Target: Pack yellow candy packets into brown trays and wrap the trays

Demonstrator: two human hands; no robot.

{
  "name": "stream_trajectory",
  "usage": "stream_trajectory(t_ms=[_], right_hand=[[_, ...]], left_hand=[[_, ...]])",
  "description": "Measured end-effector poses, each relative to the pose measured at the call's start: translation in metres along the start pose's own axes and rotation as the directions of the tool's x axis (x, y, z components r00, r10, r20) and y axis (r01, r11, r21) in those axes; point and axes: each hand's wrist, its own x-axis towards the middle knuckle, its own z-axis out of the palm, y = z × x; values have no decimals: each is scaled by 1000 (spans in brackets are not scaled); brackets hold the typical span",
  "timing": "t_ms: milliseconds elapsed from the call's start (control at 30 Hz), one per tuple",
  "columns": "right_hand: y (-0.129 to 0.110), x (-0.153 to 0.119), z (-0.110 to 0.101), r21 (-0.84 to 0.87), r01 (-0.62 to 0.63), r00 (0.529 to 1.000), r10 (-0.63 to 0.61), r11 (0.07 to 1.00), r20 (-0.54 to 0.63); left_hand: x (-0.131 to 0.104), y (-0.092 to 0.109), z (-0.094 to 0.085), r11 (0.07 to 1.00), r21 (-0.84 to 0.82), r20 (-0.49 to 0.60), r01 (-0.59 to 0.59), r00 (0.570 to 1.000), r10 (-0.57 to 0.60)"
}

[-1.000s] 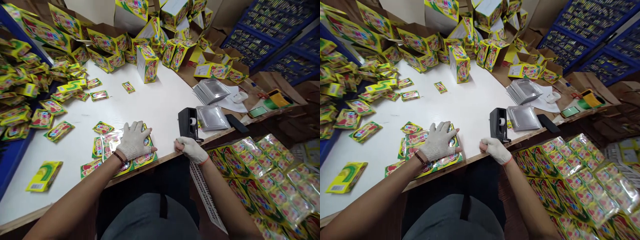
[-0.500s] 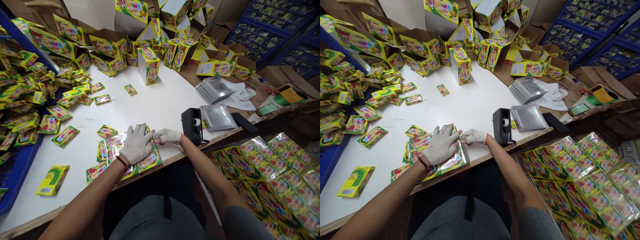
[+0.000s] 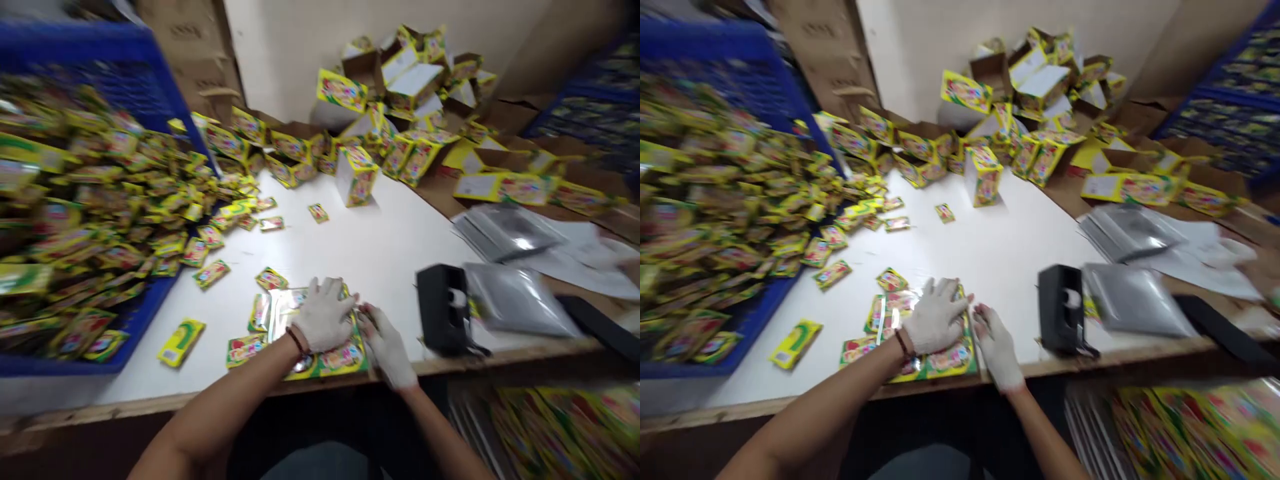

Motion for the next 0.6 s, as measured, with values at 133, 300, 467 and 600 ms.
stream_trajectory(t_ms=[133, 300, 467, 600], right_hand=[[22, -30, 14, -314, 526, 839, -542, 790, 42], [43, -35, 28, -616, 667, 638, -748, 419, 181], [44, -43, 33, -572, 750, 573, -757, 331, 313], [43, -35, 26, -532, 810, 478, -802, 246, 357]], left_hand=[[-6, -4, 7, 1000, -13, -34, 8, 999, -8], [-40, -21, -4, 999, 32, -14, 40, 999, -40], [-122, -36, 1, 982, 7, -42, 189, 981, -189], [-169, -37, 41, 976, -126, -200, 179, 959, -202]])
